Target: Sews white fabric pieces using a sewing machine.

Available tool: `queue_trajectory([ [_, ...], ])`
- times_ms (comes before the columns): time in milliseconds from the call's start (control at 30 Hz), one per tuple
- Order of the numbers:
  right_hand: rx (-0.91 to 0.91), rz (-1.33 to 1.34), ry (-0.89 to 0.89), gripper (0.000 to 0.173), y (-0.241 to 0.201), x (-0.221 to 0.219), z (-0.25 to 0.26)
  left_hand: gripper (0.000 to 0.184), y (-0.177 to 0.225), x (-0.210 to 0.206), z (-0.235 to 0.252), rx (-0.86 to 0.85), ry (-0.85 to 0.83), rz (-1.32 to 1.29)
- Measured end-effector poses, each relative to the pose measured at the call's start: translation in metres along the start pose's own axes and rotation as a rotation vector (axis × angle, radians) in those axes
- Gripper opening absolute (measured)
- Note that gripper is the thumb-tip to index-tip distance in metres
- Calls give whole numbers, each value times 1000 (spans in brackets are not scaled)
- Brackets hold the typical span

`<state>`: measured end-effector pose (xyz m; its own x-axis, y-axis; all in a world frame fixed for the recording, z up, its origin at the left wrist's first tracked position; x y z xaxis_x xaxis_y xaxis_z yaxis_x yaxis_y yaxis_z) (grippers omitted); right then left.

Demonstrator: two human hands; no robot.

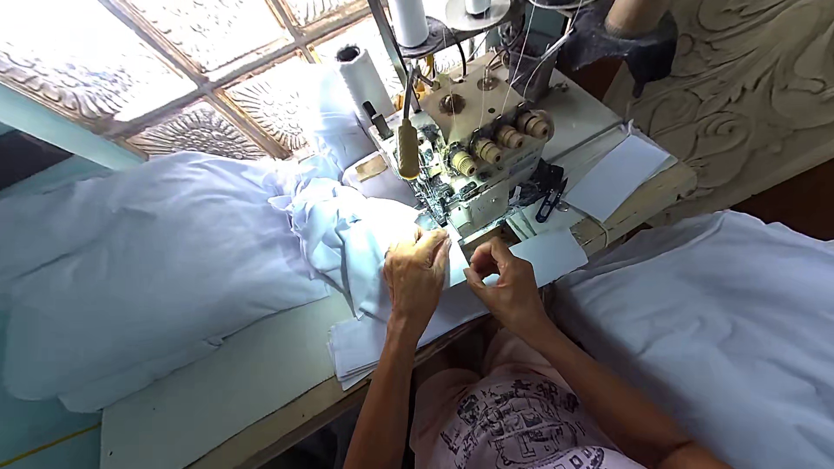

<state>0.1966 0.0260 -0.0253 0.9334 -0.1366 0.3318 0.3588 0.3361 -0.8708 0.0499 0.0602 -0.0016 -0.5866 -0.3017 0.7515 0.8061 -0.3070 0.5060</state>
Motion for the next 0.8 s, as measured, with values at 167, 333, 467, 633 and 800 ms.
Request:
queue_trajectory([
  [167, 40, -78, 54, 13, 1, -4, 9, 17, 0, -3, 9, 54, 5, 29],
  [333, 208, -274, 88, 24, 4, -11, 14, 17, 4, -5, 10, 25, 31, 110],
  [467, 331, -495, 69, 26, -1, -16, 20, 18, 9, 1, 10, 6, -40, 201],
  [633, 363, -683, 82, 30, -6, -26, 25, 24, -9, 2, 26, 9, -48, 250],
  [800, 379, -689, 80, 26, -7, -20, 12, 25, -32, 6, 42, 11, 7, 260],
])
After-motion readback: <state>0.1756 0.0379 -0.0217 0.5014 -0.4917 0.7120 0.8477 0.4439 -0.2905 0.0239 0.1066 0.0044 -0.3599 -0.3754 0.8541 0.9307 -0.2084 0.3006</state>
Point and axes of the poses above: each hand's wrist, its own z-axis towards the middle knuckle, its own x-axis out of the back of the hand, y = z × x, the point moved 2 cm from there along z, towards the middle knuckle, and after that the axes turned 4 degrees about x, right-handed, at the moved point
